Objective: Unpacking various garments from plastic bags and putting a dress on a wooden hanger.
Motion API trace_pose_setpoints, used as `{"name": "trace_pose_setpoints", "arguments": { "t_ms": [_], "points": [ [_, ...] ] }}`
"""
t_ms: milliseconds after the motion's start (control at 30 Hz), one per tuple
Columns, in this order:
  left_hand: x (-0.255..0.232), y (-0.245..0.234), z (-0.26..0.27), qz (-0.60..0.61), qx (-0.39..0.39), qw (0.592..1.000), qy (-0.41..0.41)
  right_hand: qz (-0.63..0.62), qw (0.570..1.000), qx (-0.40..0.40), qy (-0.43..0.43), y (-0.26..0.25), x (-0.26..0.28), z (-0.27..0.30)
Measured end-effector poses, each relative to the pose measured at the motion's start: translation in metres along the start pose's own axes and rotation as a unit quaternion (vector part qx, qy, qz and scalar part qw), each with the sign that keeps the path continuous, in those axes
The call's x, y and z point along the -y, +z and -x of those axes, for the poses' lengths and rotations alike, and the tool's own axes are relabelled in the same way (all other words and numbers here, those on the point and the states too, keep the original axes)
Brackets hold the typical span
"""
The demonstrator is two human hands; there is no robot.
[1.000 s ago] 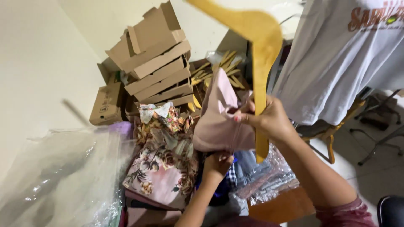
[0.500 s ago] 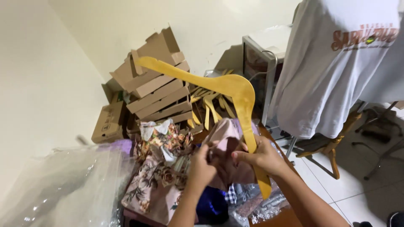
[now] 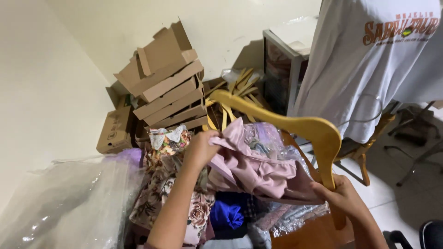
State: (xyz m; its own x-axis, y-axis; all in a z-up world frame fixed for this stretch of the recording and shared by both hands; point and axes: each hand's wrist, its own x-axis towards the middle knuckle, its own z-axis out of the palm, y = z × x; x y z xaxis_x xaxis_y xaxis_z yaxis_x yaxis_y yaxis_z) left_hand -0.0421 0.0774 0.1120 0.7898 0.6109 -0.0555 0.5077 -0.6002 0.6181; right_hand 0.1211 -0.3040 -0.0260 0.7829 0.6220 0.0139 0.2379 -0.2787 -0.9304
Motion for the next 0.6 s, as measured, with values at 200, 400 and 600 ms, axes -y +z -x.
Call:
{"name": "trace_pose_setpoints", "arguments": {
  "t_ms": [200,400,600],
  "points": [
    [0.015,-0.010,-0.027,-0.040,-0.176,0.977,0.113,-0.074,0.987,0.130,-0.061,-0.011,-0.073,0.025],
    [0.002,-0.030,-0.028,-0.057,-0.202,0.973,0.097,0.052,0.994,0.084,-0.035,-0.010,-0.047,0.045],
    [-0.007,-0.045,-0.021,-0.067,-0.247,0.960,0.118,0.184,0.980,0.016,-0.080,-0.004,0.028,0.045]
  ]
}}
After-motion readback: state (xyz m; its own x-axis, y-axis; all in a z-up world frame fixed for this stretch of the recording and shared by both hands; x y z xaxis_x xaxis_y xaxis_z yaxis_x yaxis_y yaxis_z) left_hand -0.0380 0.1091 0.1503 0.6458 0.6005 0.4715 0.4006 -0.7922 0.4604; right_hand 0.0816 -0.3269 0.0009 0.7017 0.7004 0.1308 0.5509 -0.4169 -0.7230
